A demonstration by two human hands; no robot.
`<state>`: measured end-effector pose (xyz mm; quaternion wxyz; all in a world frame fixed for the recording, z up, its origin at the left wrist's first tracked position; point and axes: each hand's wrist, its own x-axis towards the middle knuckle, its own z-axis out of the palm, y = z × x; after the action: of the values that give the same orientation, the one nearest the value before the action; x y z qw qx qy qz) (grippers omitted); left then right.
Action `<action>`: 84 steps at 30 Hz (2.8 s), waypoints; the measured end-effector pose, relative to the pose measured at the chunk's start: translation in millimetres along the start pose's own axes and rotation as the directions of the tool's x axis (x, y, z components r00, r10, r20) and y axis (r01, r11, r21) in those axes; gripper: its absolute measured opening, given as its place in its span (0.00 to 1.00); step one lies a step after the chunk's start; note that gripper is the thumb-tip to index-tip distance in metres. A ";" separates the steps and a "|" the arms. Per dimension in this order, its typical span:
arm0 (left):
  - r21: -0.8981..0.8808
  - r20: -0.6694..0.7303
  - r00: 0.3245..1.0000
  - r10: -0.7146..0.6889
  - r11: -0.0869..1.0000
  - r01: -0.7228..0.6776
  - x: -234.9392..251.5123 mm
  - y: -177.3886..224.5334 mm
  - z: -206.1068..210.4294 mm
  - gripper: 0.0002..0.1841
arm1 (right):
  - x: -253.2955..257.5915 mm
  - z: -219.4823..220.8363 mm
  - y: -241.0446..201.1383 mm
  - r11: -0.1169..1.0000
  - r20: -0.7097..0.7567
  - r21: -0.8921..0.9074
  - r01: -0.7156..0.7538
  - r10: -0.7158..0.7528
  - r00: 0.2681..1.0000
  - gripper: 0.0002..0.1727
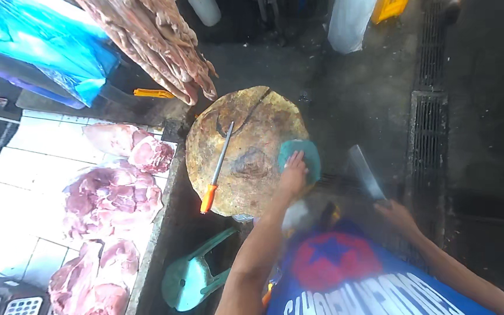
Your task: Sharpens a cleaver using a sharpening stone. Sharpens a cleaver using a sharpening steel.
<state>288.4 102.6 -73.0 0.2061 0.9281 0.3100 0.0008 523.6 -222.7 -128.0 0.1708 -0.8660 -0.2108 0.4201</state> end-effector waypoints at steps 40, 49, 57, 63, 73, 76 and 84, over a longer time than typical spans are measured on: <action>-0.163 -0.156 0.711 -0.686 0.728 0.666 -131.2 -96.0 -11.1 0.30 | 99.1 24.6 -176.2 0.906 0.079 -0.091 0.414 -0.408 0.910 0.35; -0.076 -0.418 0.671 -0.612 0.760 0.646 -96.3 -132.6 13.3 0.35 | 9.4 -11.1 -37.9 0.945 0.075 -0.261 0.199 -0.185 0.980 0.33; -0.112 -0.134 0.782 -0.608 0.794 0.598 -118.5 -62.0 -6.7 0.28 | -55.5 -21.3 -91.4 0.820 -0.164 -0.558 0.129 -0.261 0.951 0.24; -0.005 -0.212 0.977 -0.025 1.000 0.024 -67.4 22.6 14.4 0.30 | -29.7 -26.9 -110.2 0.627 -0.136 -0.736 0.253 -0.504 0.853 0.15; 0.083 -0.190 0.982 -0.009 0.996 0.025 -45.4 29.4 59.4 0.44 | -14.2 -39.4 -136.4 0.559 0.137 -0.760 0.331 -0.361 0.923 0.18; 0.066 -0.204 0.965 -0.162 0.982 0.179 -90.4 40.3 60.2 0.46 | -15.6 -33.6 -145.1 0.499 0.272 -0.735 0.460 -0.404 0.873 0.18; 0.041 -0.186 0.979 -0.080 0.995 0.089 -12.8 51.9 56.1 0.45 | 6.9 -82.3 -145.2 0.516 0.057 -0.775 0.364 -0.517 0.854 0.12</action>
<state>315.1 36.3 -102.9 0.1538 0.9148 0.3669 0.0701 561.0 -105.1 -15.4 -0.0908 -0.8064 -0.5640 0.1529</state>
